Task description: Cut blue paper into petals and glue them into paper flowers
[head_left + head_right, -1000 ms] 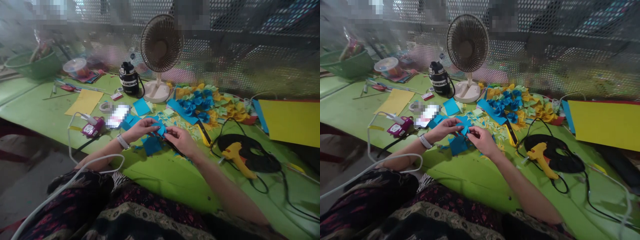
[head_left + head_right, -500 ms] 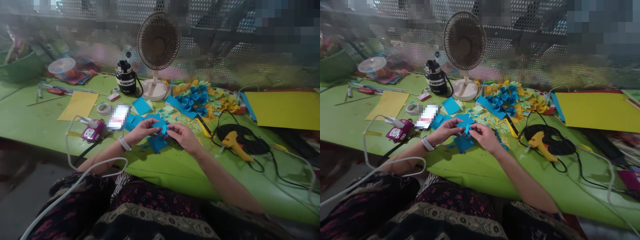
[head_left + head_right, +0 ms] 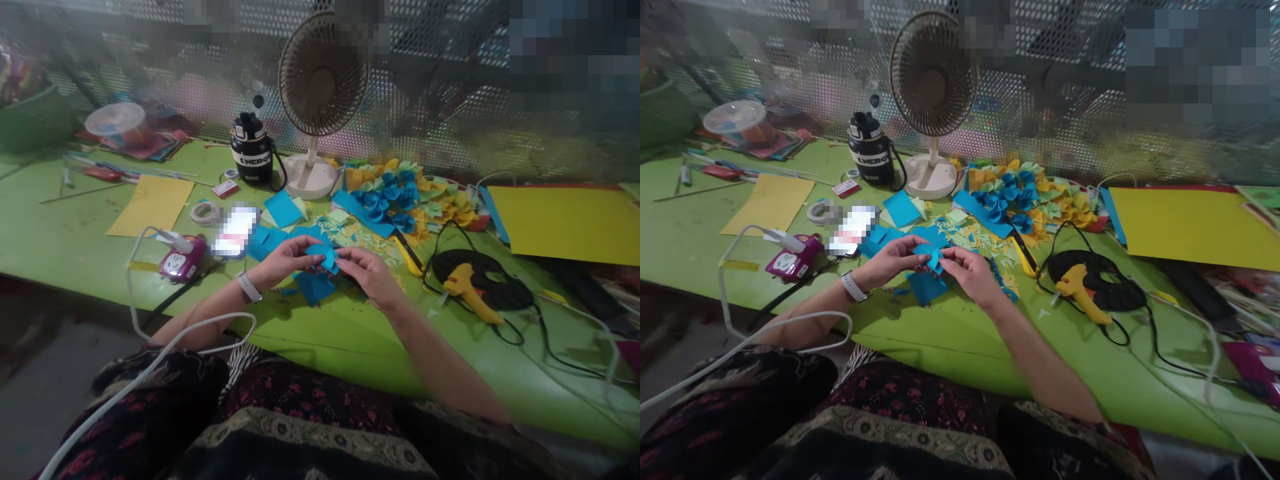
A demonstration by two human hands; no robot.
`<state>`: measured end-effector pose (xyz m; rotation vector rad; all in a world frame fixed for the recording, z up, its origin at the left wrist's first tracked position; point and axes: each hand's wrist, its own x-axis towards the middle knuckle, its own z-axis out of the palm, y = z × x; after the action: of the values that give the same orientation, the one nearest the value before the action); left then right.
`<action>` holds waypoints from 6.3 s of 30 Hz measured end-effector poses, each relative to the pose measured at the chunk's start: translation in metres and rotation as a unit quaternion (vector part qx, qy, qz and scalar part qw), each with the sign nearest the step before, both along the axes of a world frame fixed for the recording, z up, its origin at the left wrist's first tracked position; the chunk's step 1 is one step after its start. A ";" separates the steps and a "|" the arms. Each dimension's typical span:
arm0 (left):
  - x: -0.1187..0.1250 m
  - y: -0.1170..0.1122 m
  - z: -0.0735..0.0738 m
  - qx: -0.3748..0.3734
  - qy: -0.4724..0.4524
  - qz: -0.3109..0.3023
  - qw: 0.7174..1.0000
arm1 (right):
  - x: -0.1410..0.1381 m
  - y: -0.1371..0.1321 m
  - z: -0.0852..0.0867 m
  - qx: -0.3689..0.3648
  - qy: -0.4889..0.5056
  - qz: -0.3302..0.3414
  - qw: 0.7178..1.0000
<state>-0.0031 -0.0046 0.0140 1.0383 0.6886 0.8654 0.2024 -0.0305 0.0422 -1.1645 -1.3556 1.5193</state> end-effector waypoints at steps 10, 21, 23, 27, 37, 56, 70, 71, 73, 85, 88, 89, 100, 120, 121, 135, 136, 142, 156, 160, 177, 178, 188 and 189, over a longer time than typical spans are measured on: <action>0.002 -0.003 0.002 0.020 0.012 -0.006 1.000 | 0.001 -0.004 -0.004 0.018 -0.009 0.012 1.000; 0.002 -0.005 -0.003 0.005 0.001 -0.017 1.000 | 0.001 -0.010 0.002 0.029 -0.027 0.005 0.999; 0.003 -0.005 -0.004 0.007 -0.006 -0.015 1.000 | 0.001 -0.011 0.004 0.026 -0.022 0.009 0.999; 0.003 -0.005 -0.005 0.004 -0.009 -0.018 1.000 | 0.000 -0.012 0.008 0.020 -0.012 0.012 1.000; 0.002 -0.005 -0.007 0.008 -0.009 -0.019 1.000 | 0.001 -0.011 0.006 0.028 -0.013 0.025 0.999; 0.003 -0.005 -0.007 -0.009 -0.017 -0.007 1.000 | 0.001 -0.010 0.002 0.020 0.014 0.031 0.999; 0.003 -0.004 -0.005 0.045 0.008 0.017 0.999 | 0.000 -0.009 0.001 0.023 -0.014 0.019 0.999; 0.003 -0.004 -0.005 0.041 0.008 0.016 0.999 | 0.000 -0.009 0.001 0.022 -0.014 0.018 0.999; 0.003 -0.003 -0.006 0.031 0.010 0.011 0.999 | 0.000 -0.009 0.001 0.022 -0.012 0.015 1.000; 0.004 -0.007 -0.003 0.068 0.036 0.003 0.997 | 0.000 -0.008 -0.007 0.053 -0.072 0.022 0.996; 0.005 -0.009 -0.002 0.104 0.066 0.014 0.992 | 0.000 -0.009 -0.007 0.061 -0.097 0.049 0.992; 0.005 -0.009 -0.003 0.116 0.077 0.014 0.990 | 0.000 -0.009 -0.006 0.061 -0.102 0.052 0.992; 0.004 -0.010 -0.003 0.150 0.055 -0.027 0.987 | -0.005 -0.008 0.002 -0.085 -0.011 0.032 0.996; 0.005 -0.012 0.000 0.130 0.092 -0.019 0.987 | -0.006 -0.010 -0.004 -0.061 -0.026 0.033 0.997; 0.005 -0.012 0.000 0.133 0.098 -0.022 0.986 | -0.007 -0.011 -0.005 -0.025 -0.052 0.027 0.998; 0.000 -0.003 -0.003 0.151 0.065 -0.047 0.985 | 0.002 -0.010 0.002 0.106 -0.141 -0.004 0.984; 0.000 -0.002 -0.003 0.147 0.050 -0.043 0.987 | 0.003 -0.009 0.004 0.094 -0.127 -0.009 0.987; -0.002 0.000 -0.006 0.123 0.012 0.006 0.992 | 0.003 -0.011 0.010 0.053 -0.090 0.001 0.994; -0.001 -0.008 0.001 0.167 0.082 -0.010 0.982 | -0.002 -0.010 -0.001 0.033 -0.065 -0.078 0.994; 0.001 -0.007 -0.003 0.169 0.059 0.000 0.984 | -0.005 -0.013 -0.003 0.041 -0.059 -0.095 0.993; 0.008 -0.005 -0.019 0.073 -0.017 0.028 0.997 | -0.002 -0.013 -0.005 0.056 -0.071 -0.110 0.990; 0.008 -0.005 -0.018 0.072 -0.014 0.028 0.997 | -0.001 -0.013 -0.006 0.060 -0.075 -0.110 0.989; 0.007 -0.006 -0.018 0.076 -0.007 0.022 0.997 | -0.002 -0.012 -0.006 0.064 -0.083 -0.109 0.989; 0.007 -0.006 -0.018 0.073 -0.008 0.021 0.997 | -0.002 -0.012 -0.006 0.063 -0.084 -0.107 0.989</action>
<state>0.0044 -0.0109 -0.0036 1.1493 0.6436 0.9716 0.2002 -0.0428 0.0362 -1.3334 -1.3673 1.1892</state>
